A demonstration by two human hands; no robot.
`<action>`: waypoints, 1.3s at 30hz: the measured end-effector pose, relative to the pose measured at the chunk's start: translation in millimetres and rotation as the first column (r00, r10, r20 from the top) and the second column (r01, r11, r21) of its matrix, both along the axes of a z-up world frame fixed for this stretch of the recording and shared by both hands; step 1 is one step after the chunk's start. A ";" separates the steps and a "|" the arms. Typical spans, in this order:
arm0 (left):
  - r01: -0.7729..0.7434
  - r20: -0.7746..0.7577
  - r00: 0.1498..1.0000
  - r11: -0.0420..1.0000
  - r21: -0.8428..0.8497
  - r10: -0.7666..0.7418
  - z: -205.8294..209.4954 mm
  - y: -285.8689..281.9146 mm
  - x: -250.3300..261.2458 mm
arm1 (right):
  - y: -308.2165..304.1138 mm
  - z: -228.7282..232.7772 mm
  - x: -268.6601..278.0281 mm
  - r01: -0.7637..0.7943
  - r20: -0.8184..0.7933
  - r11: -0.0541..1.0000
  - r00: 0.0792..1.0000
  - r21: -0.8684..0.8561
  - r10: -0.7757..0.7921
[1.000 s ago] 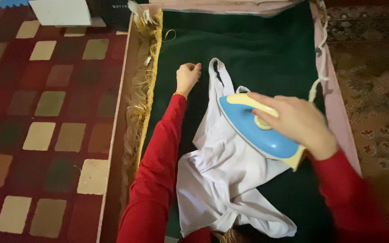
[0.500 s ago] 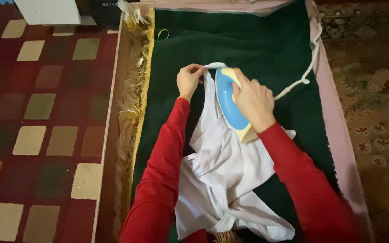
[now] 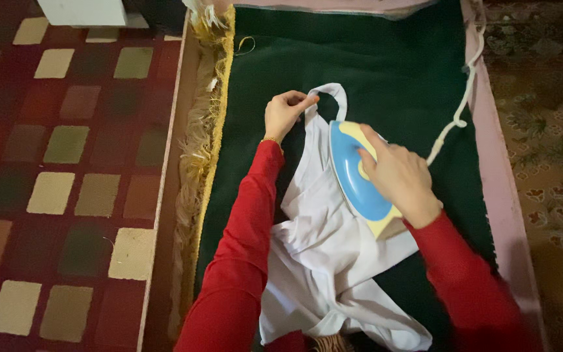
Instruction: The person irons a white tank top with a handheld iron, then folds the garment and irons it again.
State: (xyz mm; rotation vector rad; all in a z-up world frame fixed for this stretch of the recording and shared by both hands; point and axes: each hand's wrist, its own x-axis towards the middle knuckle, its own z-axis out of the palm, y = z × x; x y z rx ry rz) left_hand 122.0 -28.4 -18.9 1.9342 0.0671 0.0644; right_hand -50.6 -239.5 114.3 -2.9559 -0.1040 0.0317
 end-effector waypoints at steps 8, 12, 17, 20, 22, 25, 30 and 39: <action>0.026 0.054 0.998 0.999 -0.027 -0.025 -17.3 2.8 5.1 | 2.9 -15.1 -7.1 0.157 -0.019 0.987 0.987 0.024 -0.157; -0.025 0.141 0.988 0.972 -0.235 0.059 -31.9 2.4 15.1 | 1.6 -19.9 17.1 0.065 0.174 0.997 0.982 0.031 -0.069; -0.048 0.192 0.978 0.983 -0.176 0.083 -25.3 -2.8 7.3 | 3.6 -7.2 28.9 0.019 0.016 0.995 1.000 0.095 -0.021; -0.137 0.549 0.836 0.964 0.229 -0.011 -5.0 -7.7 -3.8 | 0.2 0.8 12.7 0.025 -0.086 0.995 0.996 0.096 -0.017; -0.108 0.502 0.863 0.952 0.286 -0.053 1.1 -10.8 -3.5 | -3.5 1.3 -3.4 0.016 -0.075 0.997 0.997 0.072 -0.011; -0.094 0.476 0.877 0.946 0.311 -0.069 -11.3 -11.3 6.3 | -8.9 -0.2 -25.2 0.015 -0.044 0.999 0.999 0.053 -0.012; -0.175 0.377 0.918 0.980 0.098 0.126 -32.2 -11.7 36.2 | -5.3 8.6 -32.3 0.064 -0.038 0.997 0.997 0.049 -0.062; -0.284 0.126 0.954 0.954 0.097 0.271 -17.7 -21.4 42.9 | 11.5 -7.5 13.7 0.044 0.118 0.997 0.992 0.065 -0.052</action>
